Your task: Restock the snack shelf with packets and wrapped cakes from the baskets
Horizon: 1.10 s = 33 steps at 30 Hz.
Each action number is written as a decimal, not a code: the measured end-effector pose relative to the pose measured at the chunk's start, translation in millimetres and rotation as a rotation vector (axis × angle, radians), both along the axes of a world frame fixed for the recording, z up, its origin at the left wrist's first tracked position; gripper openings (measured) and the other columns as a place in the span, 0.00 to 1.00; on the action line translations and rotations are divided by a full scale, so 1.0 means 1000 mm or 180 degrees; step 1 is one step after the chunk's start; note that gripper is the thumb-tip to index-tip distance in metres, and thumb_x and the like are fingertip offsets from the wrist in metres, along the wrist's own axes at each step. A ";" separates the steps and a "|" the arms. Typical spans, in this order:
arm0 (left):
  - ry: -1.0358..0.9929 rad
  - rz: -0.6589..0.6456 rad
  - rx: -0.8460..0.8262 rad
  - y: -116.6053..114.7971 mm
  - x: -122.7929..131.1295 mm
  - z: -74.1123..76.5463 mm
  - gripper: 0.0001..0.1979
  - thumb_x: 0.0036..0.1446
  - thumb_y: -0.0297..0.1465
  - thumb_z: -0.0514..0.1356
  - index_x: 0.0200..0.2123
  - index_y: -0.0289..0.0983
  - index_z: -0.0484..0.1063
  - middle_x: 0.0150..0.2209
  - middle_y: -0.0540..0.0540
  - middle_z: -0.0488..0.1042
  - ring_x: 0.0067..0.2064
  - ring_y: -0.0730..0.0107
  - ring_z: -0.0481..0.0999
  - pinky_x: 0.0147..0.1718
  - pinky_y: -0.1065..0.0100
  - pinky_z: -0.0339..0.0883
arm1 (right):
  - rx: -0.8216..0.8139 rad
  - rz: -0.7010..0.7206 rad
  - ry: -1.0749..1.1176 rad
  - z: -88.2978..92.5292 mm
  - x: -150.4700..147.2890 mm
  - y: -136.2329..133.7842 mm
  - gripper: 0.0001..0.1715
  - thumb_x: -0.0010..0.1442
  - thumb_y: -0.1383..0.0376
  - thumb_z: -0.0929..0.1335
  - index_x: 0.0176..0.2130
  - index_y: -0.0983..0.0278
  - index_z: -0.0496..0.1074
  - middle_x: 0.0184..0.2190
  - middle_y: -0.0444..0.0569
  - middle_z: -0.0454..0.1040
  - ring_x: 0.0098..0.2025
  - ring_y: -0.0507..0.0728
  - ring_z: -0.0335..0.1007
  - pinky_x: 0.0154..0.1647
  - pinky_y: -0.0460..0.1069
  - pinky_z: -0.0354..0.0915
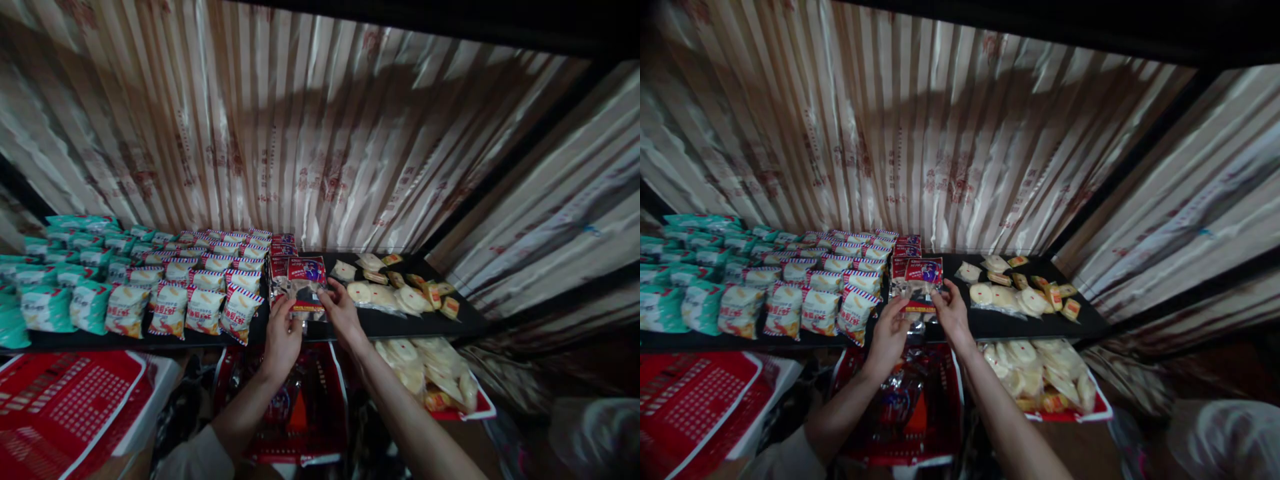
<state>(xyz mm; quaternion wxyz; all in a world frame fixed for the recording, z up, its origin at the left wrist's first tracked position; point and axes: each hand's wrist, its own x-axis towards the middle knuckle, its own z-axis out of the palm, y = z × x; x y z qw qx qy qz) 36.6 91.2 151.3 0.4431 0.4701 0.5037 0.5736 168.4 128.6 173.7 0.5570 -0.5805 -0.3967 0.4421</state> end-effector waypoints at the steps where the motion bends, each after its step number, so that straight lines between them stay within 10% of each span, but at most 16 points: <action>1: -0.0020 0.0044 0.0005 0.006 -0.002 0.002 0.17 0.50 0.22 0.55 0.45 0.36 0.71 0.57 0.41 0.62 0.56 0.63 0.66 0.52 0.64 0.65 | 0.0000 0.0007 -0.0036 0.001 -0.002 0.007 0.40 0.42 0.49 0.71 0.51 0.63 0.62 0.26 0.40 0.70 0.23 0.50 0.65 0.22 0.45 0.60; 20: 0.0134 0.0104 -0.0393 0.064 0.017 0.021 0.20 0.48 0.19 0.53 0.47 0.32 0.70 0.62 0.35 0.56 0.47 0.63 0.74 0.48 0.66 0.68 | -0.0098 0.0286 -0.1679 -0.017 -0.011 0.124 0.24 0.55 0.60 0.64 0.50 0.68 0.68 0.37 0.52 0.77 0.38 0.55 0.74 0.38 0.47 0.67; 33: 0.0526 0.0303 -0.0875 0.144 0.019 0.047 0.09 0.46 0.23 0.55 0.29 0.36 0.75 0.33 0.42 0.77 0.38 0.61 0.76 0.37 0.66 0.67 | -0.0276 0.0223 -0.2544 -0.006 -0.023 0.185 0.17 0.56 0.64 0.64 0.42 0.68 0.75 0.37 0.53 0.78 0.41 0.57 0.73 0.40 0.46 0.64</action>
